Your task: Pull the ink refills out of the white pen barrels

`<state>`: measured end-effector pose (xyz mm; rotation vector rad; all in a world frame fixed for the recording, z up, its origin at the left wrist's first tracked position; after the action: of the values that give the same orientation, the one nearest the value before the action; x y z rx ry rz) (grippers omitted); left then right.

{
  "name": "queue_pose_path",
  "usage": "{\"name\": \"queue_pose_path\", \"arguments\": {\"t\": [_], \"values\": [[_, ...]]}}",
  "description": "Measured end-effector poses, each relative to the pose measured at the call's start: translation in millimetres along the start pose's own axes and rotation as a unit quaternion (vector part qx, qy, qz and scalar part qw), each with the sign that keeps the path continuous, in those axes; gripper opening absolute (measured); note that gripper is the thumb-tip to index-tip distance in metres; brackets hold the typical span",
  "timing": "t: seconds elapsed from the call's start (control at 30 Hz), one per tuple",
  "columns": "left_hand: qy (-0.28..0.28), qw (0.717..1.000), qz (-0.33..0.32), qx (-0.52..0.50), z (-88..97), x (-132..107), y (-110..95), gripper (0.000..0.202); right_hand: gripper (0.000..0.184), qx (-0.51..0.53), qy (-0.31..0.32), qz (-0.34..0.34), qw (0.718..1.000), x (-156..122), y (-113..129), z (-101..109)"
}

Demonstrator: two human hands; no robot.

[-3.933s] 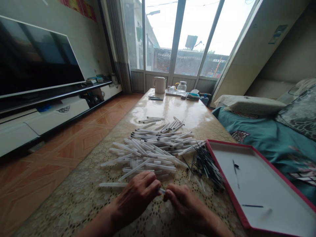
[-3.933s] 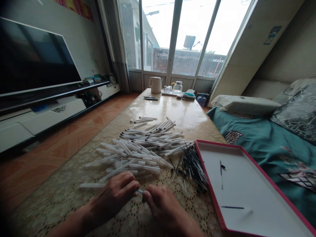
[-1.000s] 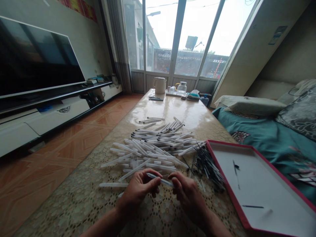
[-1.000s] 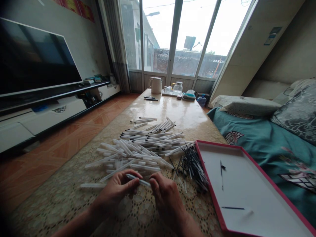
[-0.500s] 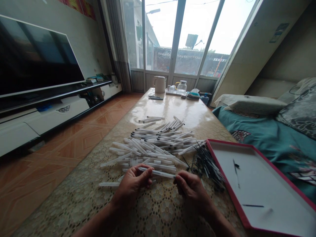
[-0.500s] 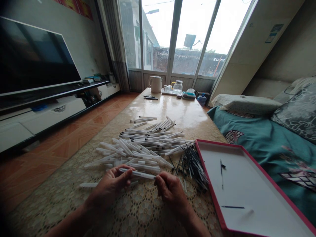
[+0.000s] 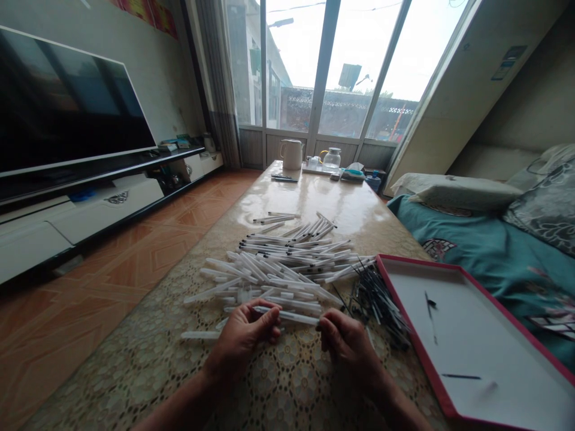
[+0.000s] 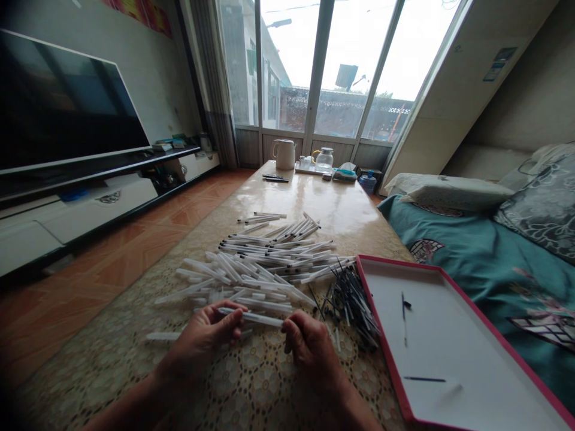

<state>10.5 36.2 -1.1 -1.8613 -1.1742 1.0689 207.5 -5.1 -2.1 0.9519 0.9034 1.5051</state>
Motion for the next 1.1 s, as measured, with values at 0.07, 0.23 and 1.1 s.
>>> {"name": "queue_pose_path", "arguments": {"t": [0.07, 0.23, 1.1], "values": [[-0.011, 1.000, -0.003, 0.004, 0.0, -0.6, -1.7, 0.039, 0.032, 0.011, 0.001, -0.007, 1.000, 0.2, 0.6, 0.7], [-0.011, 1.000, -0.009, 0.001, -1.5, -1.1, -4.1, 0.039, 0.039, -0.080, -0.024, 0.046, 0.995, 0.3, 6.1, 4.0], [-0.008, 1.000, -0.030, -0.001, -3.9, -3.3, -7.2, 0.033, 0.029, -0.086, -0.033, 0.061, 0.994, -0.6, 4.6, 4.1]]}}
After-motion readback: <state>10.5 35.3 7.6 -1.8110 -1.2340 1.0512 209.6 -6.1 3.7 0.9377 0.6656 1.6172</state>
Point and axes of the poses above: each hand's wrist, its own x-axis towards the middle knuckle, its own z-axis out of the back of the hand, y = z × x, the point moved 4 cm from there along x, towards the middle knuckle, and after that the axes turned 4 degrees about -x, right-handed, at the moved point
